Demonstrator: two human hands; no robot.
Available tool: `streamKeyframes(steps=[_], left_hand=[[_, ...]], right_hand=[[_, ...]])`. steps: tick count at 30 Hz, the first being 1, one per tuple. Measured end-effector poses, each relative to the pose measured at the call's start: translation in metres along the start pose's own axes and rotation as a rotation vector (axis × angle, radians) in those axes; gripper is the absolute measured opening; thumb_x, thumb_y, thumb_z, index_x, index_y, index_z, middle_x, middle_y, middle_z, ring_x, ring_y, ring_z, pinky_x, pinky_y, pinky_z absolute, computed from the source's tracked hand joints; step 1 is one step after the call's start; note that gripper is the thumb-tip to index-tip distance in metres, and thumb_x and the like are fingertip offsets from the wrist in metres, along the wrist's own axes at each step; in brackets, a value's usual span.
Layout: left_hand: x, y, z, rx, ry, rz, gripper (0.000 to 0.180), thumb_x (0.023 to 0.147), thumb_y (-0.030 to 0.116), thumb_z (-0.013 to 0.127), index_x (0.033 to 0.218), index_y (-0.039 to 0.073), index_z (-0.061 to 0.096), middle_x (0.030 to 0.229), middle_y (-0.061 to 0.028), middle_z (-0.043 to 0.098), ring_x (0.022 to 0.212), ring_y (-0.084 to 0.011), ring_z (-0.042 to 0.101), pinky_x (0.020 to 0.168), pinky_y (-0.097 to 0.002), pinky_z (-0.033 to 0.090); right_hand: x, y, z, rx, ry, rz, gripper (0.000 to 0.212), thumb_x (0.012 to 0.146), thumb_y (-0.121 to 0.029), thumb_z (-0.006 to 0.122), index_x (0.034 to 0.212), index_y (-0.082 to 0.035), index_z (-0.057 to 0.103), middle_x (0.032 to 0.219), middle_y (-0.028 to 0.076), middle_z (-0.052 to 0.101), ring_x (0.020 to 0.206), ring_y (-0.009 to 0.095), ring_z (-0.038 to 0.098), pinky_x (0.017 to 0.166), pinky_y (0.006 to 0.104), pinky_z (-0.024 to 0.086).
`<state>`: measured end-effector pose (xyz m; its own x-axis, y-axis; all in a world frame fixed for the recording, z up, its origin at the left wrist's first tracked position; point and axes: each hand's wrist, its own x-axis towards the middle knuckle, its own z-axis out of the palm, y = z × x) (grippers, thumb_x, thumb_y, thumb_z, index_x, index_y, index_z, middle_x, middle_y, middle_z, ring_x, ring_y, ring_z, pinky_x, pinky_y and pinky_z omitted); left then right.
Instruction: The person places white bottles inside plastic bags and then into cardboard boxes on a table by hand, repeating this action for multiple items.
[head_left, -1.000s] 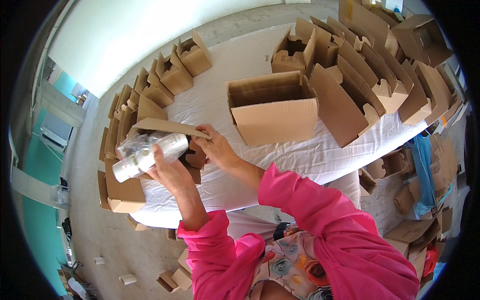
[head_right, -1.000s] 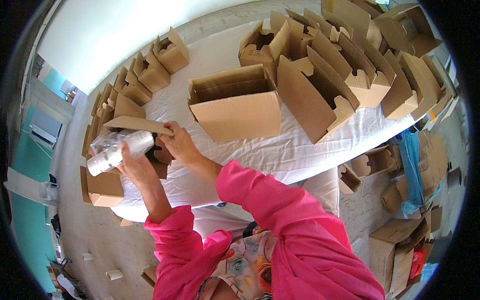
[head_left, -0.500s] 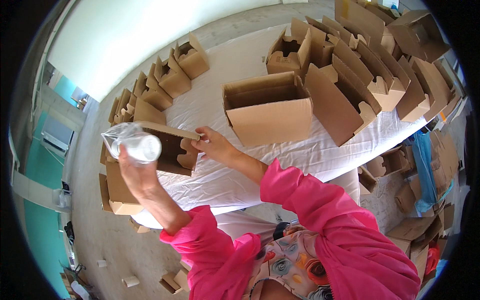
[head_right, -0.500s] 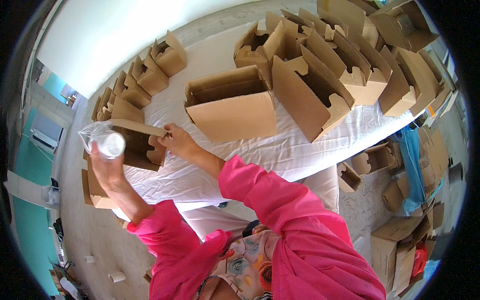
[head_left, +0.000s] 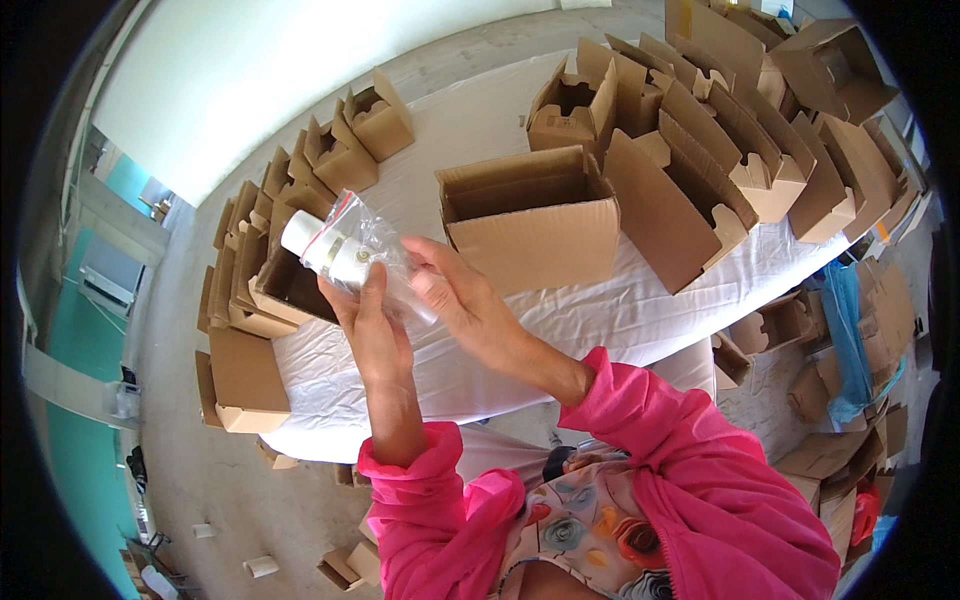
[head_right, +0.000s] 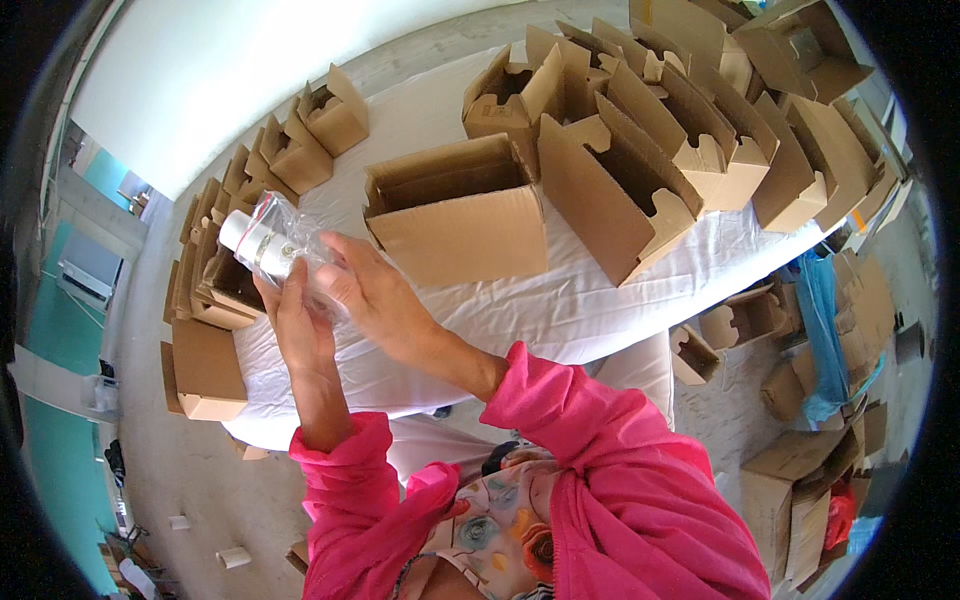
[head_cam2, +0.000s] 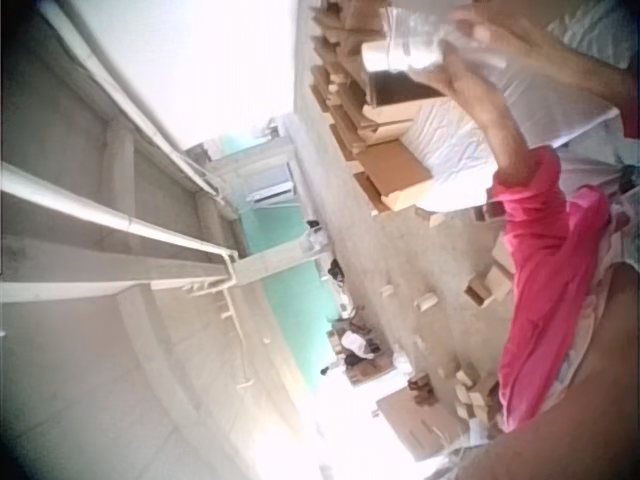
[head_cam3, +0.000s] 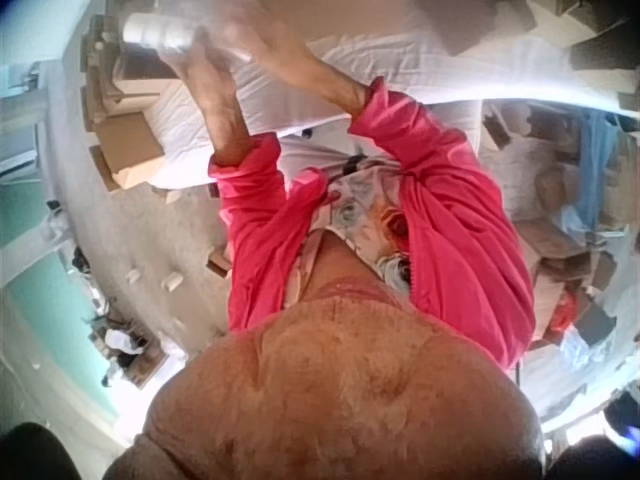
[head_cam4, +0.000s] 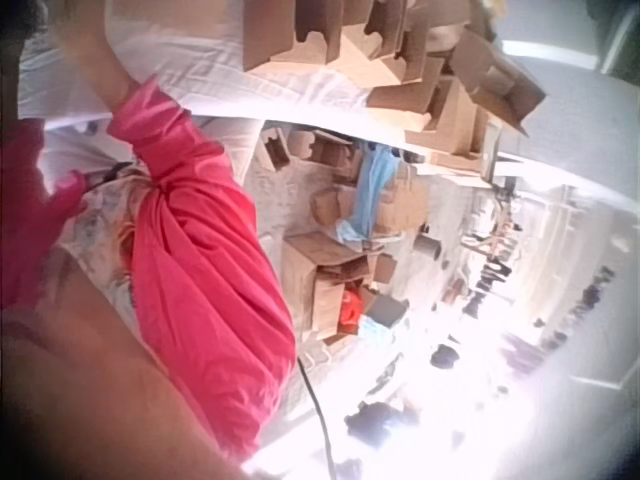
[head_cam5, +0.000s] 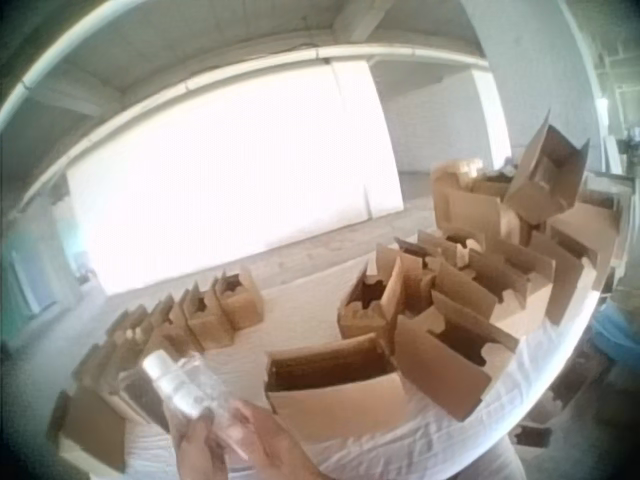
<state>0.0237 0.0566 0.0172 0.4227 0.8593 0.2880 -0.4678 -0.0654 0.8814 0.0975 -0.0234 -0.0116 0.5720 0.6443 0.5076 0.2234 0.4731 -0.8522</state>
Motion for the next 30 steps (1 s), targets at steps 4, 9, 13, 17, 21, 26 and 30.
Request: streamKeyframes(steps=[4, 9, 13, 17, 21, 26, 30], left_hand=[[-0.019, 0.006, 0.018, -0.037, -0.221, 0.016, 0.051, 0.094, 0.021, 0.047, 0.139, 0.006, 0.03, 0.13, -0.0096, 0.045, 0.115, -0.0203, 0.047, 0.096, -0.0345, 0.039], [-0.004, -0.018, 0.029, 0.034, -0.26, 0.263, 0.04, 0.095, 0.027, 0.048, 0.128, 0.003, 0.046, 0.127, -0.0097, 0.049, 0.12, -0.021, 0.045, 0.103, -0.0387, 0.034], [-0.006, -0.041, 0.047, 0.791, -0.731, 0.537, 0.044, 0.076, 0.017, 0.066, 0.116, 0.004, 0.053, 0.123, -0.0144, 0.051, 0.117, -0.0325, 0.045, 0.1, -0.0436, 0.033], [-0.011, -0.043, 0.069, 1.272, -0.731, 0.685, 0.057, 0.062, 0.021, 0.078, 0.112, 0.005, 0.056, 0.118, -0.0139, 0.052, 0.104, -0.0346, 0.044, 0.086, -0.0432, 0.037], [0.002, -0.04, 0.07, 1.337, -0.774, 0.585, 0.059, 0.058, 0.024, 0.08, 0.108, 0.004, 0.057, 0.101, -0.0117, 0.054, 0.096, -0.0318, 0.045, 0.082, -0.0434, 0.037], [0.004, -0.027, 0.063, 1.37, -0.967, 0.431, 0.054, 0.06, 0.026, 0.079, 0.104, 0.004, 0.057, 0.112, -0.0121, 0.054, 0.103, -0.0335, 0.045, 0.089, -0.0469, 0.034], [-0.004, -0.024, 0.048, 1.218, -0.967, 0.62, 0.048, 0.062, 0.022, 0.077, 0.101, 0.004, 0.056, 0.109, -0.0128, 0.056, 0.104, -0.0341, 0.049, 0.087, -0.0448, 0.037]], right_hand=[[-0.002, -0.014, -0.013, -0.263, -0.034, -0.147, 0.063, 0.086, -0.026, 0.062, 0.134, 0.003, 0.032, 0.118, 0.024, 0.05, 0.104, 0.032, 0.054, 0.089, 0.0368, 0.043], [-0.01, -0.048, -0.055, 0.069, 0.139, 0.094, 0.059, 0.084, -0.019, 0.064, 0.13, 0.005, 0.035, 0.116, 0.019, 0.051, 0.105, 0.024, 0.052, 0.089, 0.0356, 0.043], [0.002, -0.071, -0.097, -0.13, 0.181, 0.009, 0.046, 0.083, -0.016, 0.065, 0.122, 0.003, 0.048, 0.115, 0.016, 0.053, 0.104, 0.023, 0.052, 0.088, 0.0346, 0.043], [0.015, -0.055, -0.138, -0.447, -0.087, -0.103, 0.046, 0.08, -0.014, 0.067, 0.12, 0.003, 0.05, 0.114, 0.013, 0.055, 0.102, 0.022, 0.052, 0.088, 0.0338, 0.043], [0.021, -0.044, -0.154, -0.582, -0.207, -0.057, 0.05, 0.079, -0.016, 0.067, 0.121, 0.002, 0.047, 0.107, 0.01, 0.058, 0.094, 0.019, 0.053, 0.086, 0.0317, 0.043], [0.031, -0.059, -0.157, -0.363, -0.24, 0.204, 0.05, 0.077, -0.016, 0.065, 0.119, 0.004, 0.046, 0.105, 0.017, 0.059, 0.094, 0.027, 0.057, 0.088, 0.0354, 0.043], [0.033, -0.074, -0.159, -0.534, -0.328, 0.033, 0.047, 0.077, -0.014, 0.064, 0.118, 0.003, 0.047, 0.107, 0.018, 0.058, 0.094, 0.029, 0.058, 0.088, 0.0367, 0.042]])
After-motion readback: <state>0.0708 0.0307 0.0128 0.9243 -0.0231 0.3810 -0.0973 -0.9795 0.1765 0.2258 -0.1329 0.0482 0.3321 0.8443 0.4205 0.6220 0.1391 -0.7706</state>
